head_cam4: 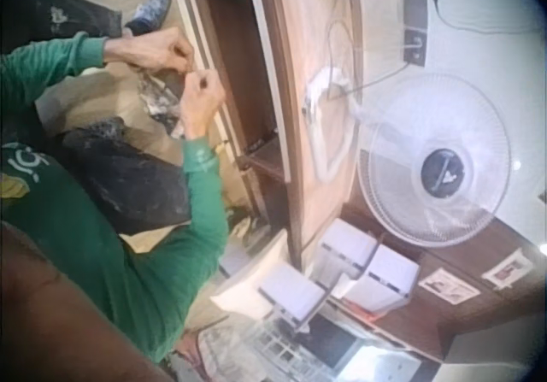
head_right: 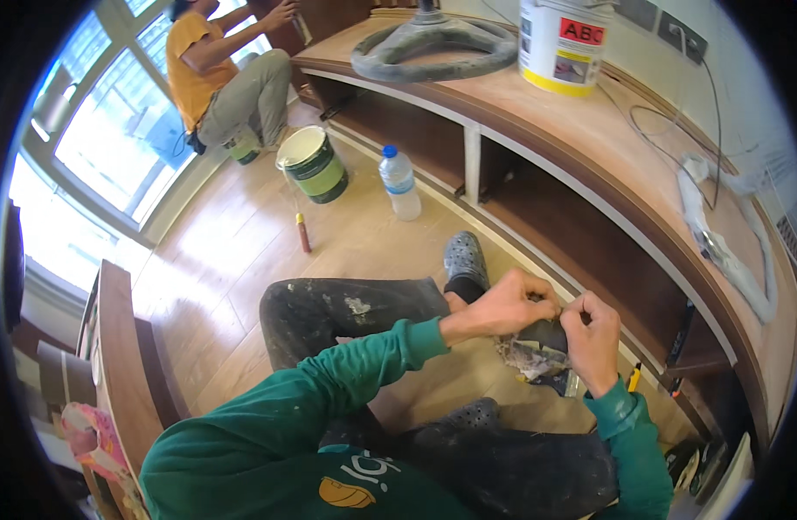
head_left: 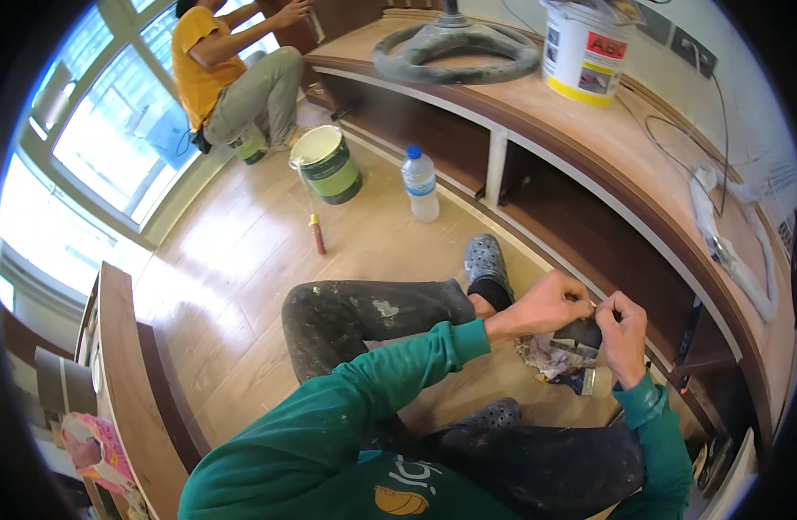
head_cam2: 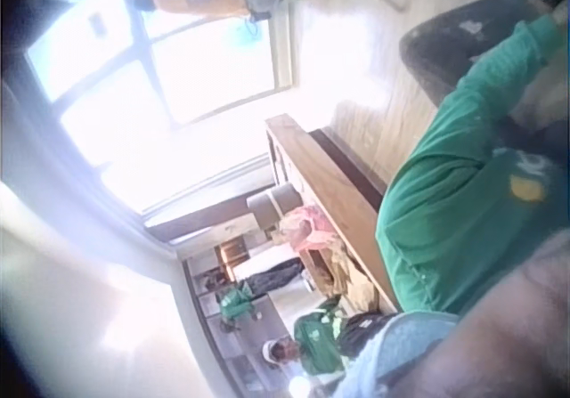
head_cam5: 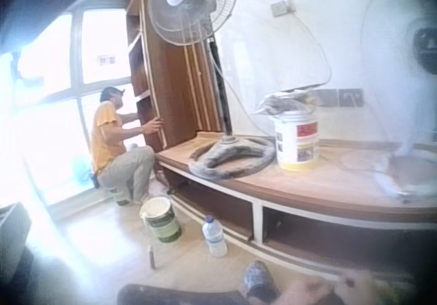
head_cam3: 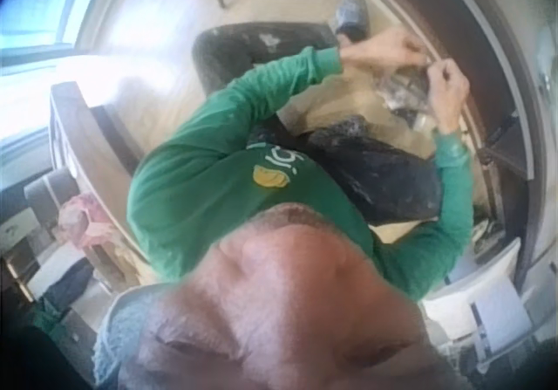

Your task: The person installs a white trim strip along the edge of a wooden cabinet using a utility knife to cut it to size. They then prepare a sanding block by wrapping it with sandpaper and use it to sand the cabinet surface.

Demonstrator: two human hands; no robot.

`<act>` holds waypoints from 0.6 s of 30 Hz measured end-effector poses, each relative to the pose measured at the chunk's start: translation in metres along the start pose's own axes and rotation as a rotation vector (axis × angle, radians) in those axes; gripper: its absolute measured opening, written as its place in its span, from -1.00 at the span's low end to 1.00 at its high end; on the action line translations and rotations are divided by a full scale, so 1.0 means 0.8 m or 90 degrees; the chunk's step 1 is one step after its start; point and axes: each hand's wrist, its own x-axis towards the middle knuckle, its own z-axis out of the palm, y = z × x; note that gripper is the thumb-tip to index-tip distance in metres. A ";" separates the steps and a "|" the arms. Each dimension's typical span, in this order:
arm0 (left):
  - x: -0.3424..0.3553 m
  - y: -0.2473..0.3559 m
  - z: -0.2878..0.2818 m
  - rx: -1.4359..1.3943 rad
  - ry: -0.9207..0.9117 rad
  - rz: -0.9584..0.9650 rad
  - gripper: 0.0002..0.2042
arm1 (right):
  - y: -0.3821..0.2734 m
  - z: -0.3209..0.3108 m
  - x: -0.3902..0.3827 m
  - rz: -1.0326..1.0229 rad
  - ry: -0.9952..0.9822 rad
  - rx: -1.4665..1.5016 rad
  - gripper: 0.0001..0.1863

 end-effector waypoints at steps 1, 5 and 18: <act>0.001 0.002 -0.002 0.002 0.007 -0.008 -0.84 | -0.004 0.000 0.001 0.005 -0.021 0.013 -0.81; -0.002 0.007 -0.008 0.021 0.058 -0.026 -0.84 | -0.023 -0.006 0.001 0.121 -0.131 0.102 -0.75; -0.012 -0.007 -0.032 -0.043 0.001 -0.053 -0.79 | 0.008 -0.019 0.012 -0.055 0.068 -0.142 -0.82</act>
